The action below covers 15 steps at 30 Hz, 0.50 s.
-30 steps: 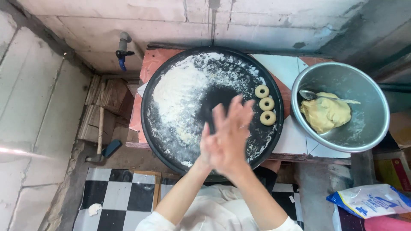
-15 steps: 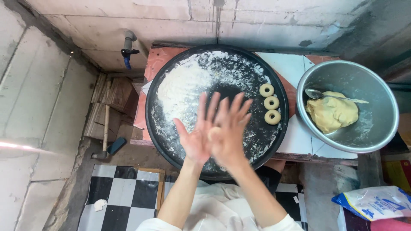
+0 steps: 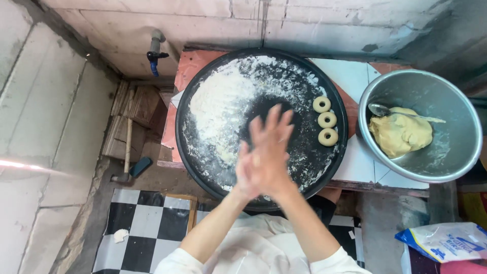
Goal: Shaping dough into donut rings and placing them on a floured tray
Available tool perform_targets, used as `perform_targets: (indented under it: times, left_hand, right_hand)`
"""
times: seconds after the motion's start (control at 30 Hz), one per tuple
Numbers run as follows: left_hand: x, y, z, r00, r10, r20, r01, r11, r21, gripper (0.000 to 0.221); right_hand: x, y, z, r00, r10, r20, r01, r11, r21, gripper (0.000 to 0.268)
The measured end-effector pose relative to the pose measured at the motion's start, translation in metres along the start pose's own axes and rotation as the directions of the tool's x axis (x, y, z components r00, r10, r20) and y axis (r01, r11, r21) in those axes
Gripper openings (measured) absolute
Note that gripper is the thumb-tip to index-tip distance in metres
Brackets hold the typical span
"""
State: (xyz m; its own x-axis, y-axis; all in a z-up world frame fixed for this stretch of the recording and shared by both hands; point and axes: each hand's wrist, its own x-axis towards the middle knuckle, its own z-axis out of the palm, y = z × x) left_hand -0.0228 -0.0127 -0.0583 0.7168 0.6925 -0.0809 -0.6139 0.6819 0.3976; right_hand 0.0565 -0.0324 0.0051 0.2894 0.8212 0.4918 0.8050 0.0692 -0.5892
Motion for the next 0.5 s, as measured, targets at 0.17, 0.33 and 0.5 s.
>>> perform_targets:
  times: [0.17, 0.33, 0.5]
  left_hand:
    - [0.002, 0.027, 0.050, 0.984, 0.040, 0.174, -0.075, 0.977, 0.199, 0.096]
    - [0.002, -0.024, 0.007, 0.989, -0.141, -0.039, 0.141, 0.990, -0.007, 0.077]
    - [0.019, 0.026, 0.050, 0.962, 0.073, 0.264, -0.117, 0.981, 0.156, 0.097]
  right_hand:
    - [-0.007, 0.001, -0.014, 0.999, 0.001, 0.044, -0.004, 0.998, 0.065, 0.086]
    - [-0.010, 0.002, -0.011, 0.991, -0.049, -0.124, 0.086, 0.945, 0.317, 0.083]
    - [-0.004, -0.014, -0.026, 0.999, -0.024, -0.025, 0.026, 0.996, 0.083, 0.075]
